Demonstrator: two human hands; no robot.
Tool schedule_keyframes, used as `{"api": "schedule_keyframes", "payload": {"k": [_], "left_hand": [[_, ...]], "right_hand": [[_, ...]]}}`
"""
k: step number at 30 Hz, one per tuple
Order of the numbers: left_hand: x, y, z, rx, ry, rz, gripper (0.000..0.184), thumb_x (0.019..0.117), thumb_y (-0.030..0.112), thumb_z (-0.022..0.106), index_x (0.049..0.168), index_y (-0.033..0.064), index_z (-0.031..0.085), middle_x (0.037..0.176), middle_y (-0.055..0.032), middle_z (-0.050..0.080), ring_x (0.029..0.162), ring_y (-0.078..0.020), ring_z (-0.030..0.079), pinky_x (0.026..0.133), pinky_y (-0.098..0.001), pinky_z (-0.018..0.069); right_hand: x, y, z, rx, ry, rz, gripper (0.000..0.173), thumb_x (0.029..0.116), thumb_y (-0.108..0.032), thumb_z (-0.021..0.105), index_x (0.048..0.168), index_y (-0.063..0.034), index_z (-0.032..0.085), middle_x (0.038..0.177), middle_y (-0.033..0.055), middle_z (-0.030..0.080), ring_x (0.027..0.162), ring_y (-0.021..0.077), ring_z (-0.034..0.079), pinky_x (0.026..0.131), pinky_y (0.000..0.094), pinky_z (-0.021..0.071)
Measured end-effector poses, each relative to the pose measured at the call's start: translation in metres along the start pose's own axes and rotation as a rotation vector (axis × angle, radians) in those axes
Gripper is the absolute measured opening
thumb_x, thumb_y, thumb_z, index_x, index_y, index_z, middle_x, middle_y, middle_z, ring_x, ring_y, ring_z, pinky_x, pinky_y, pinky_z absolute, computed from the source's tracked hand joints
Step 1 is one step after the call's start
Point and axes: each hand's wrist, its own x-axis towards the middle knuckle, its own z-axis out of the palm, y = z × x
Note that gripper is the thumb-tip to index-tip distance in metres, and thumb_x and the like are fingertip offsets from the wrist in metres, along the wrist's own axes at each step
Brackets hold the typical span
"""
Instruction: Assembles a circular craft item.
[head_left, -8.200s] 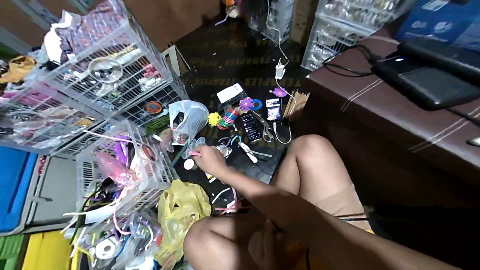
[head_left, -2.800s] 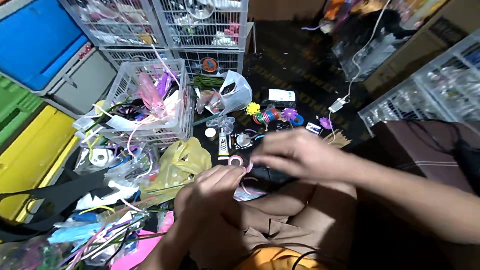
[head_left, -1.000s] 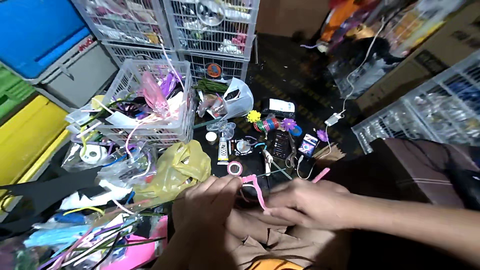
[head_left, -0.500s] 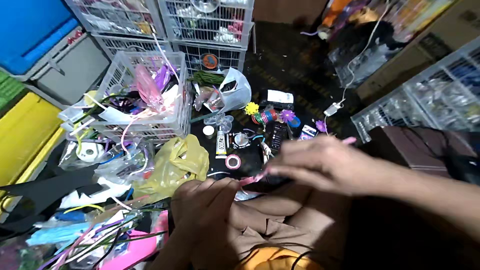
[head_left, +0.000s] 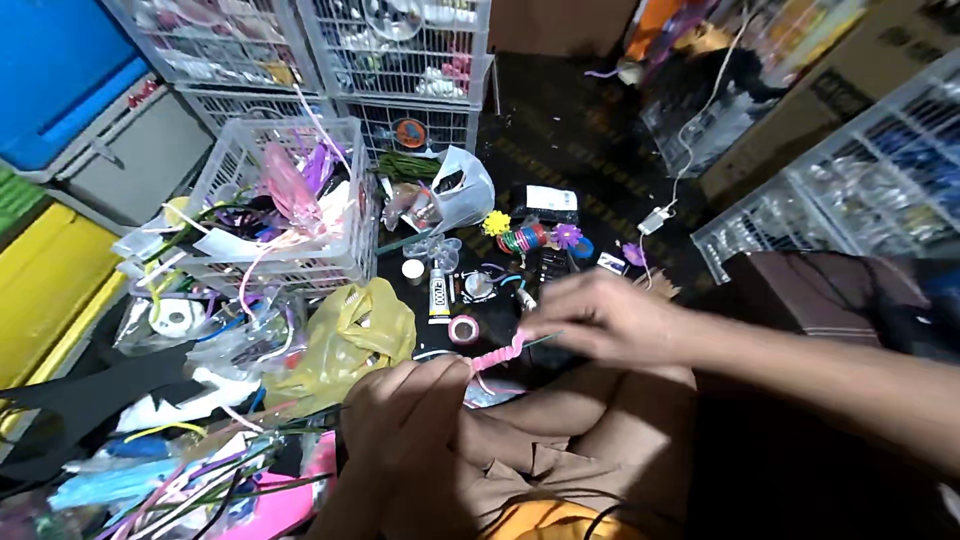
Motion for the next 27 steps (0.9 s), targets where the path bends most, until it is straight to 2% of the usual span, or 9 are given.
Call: {"api": "schedule_keyframes", "payload": {"k": [4, 7, 10, 12, 14, 17, 21, 24, 27], "left_hand": [[-0.007, -0.005, 0.008, 0.054, -0.049, 0.048, 0.015, 0.1035, 0.017, 0.059, 0.112, 0.0116, 0.070, 0.100, -0.0059, 0.075, 0.076, -0.0179, 0.065, 0.067, -0.0307, 0.0486], [-0.008, 0.003, 0.005, 0.035, -0.064, 0.054, 0.014, 0.1032, 0.017, 0.060, 0.111, 0.0121, 0.071, 0.100, -0.0047, 0.074, 0.083, -0.0160, 0.066, 0.074, -0.0272, 0.0499], [-0.003, 0.007, 0.004, 0.014, -0.007, -0.008, 0.012, 0.1036, 0.021, 0.059, 0.106, 0.0142, 0.069, 0.097, -0.0025, 0.073, 0.086, -0.0130, 0.067, 0.079, -0.0260, 0.0499], [-0.002, 0.003, 0.006, 0.019, 0.007, -0.044, 0.014, 0.1038, 0.022, 0.060, 0.106, 0.0128, 0.070, 0.098, -0.0042, 0.074, 0.083, -0.0137, 0.068, 0.075, -0.0264, 0.0516], [-0.007, 0.000, 0.007, 0.054, -0.028, -0.037, 0.014, 0.1033, 0.021, 0.060, 0.109, 0.0131, 0.070, 0.098, -0.0049, 0.074, 0.080, -0.0156, 0.067, 0.072, -0.0293, 0.0504], [-0.010, 0.003, 0.005, 0.038, -0.070, 0.009, 0.015, 0.1034, 0.018, 0.059, 0.109, 0.0123, 0.071, 0.100, -0.0046, 0.075, 0.085, -0.0152, 0.068, 0.077, -0.0285, 0.0514], [-0.005, 0.004, 0.002, -0.027, -0.025, -0.039, 0.015, 0.1045, 0.022, 0.058, 0.104, 0.0130, 0.070, 0.098, -0.0030, 0.074, 0.090, -0.0110, 0.068, 0.082, -0.0242, 0.0524], [-0.013, 0.000, 0.008, 0.019, -0.032, -0.096, 0.016, 0.1044, 0.024, 0.059, 0.107, 0.0144, 0.071, 0.099, -0.0036, 0.075, 0.089, -0.0130, 0.070, 0.081, -0.0278, 0.0531], [-0.016, 0.005, 0.010, 0.020, -0.073, -0.045, 0.015, 0.1033, 0.017, 0.060, 0.105, 0.0094, 0.072, 0.097, -0.0068, 0.075, 0.087, -0.0149, 0.070, 0.079, -0.0260, 0.0536]], "right_hand": [[-0.015, -0.031, 0.014, 0.026, -0.056, -0.069, 0.034, 0.1069, -0.024, 0.050, 0.088, -0.0061, 0.071, 0.071, 0.0035, 0.061, 0.066, 0.0104, 0.059, 0.060, 0.0239, 0.0487], [-0.004, -0.036, -0.022, -0.161, 0.039, -0.074, 0.030, 0.1052, -0.024, 0.052, 0.095, -0.0089, 0.076, 0.078, -0.0010, 0.066, 0.072, 0.0041, 0.062, 0.064, 0.0189, 0.0515], [-0.002, -0.010, -0.019, -0.081, 0.046, -0.008, 0.026, 0.1016, -0.024, 0.057, 0.097, -0.0106, 0.079, 0.083, -0.0043, 0.070, 0.077, -0.0003, 0.063, 0.070, 0.0165, 0.0531], [-0.013, -0.009, 0.004, 0.002, -0.023, 0.019, 0.031, 0.1047, -0.025, 0.054, 0.097, -0.0062, 0.078, 0.080, 0.0031, 0.070, 0.074, 0.0085, 0.065, 0.070, 0.0249, 0.0539], [-0.016, -0.025, 0.011, -0.051, -0.054, -0.040, 0.033, 0.1066, -0.024, 0.049, 0.090, -0.0060, 0.071, 0.074, 0.0048, 0.064, 0.067, 0.0133, 0.062, 0.062, 0.0279, 0.0520], [-0.004, -0.041, -0.016, -0.198, 0.016, -0.087, 0.031, 0.1058, -0.024, 0.050, 0.093, -0.0084, 0.073, 0.073, 0.0003, 0.063, 0.066, 0.0076, 0.061, 0.058, 0.0223, 0.0499], [0.003, -0.003, -0.018, 0.014, 0.018, 0.015, 0.024, 0.1012, -0.025, 0.060, 0.098, -0.0112, 0.080, 0.083, -0.0061, 0.070, 0.076, -0.0033, 0.063, 0.069, 0.0142, 0.0534], [-0.015, -0.008, 0.015, 0.116, -0.085, 0.077, 0.032, 0.1051, -0.025, 0.054, 0.092, -0.0047, 0.075, 0.077, 0.0041, 0.067, 0.070, 0.0081, 0.062, 0.066, 0.0245, 0.0522], [-0.014, -0.034, 0.007, -0.065, -0.078, -0.028, 0.032, 0.1051, -0.023, 0.050, 0.086, -0.0064, 0.068, 0.071, 0.0040, 0.062, 0.064, 0.0116, 0.060, 0.057, 0.0252, 0.0502]]}}
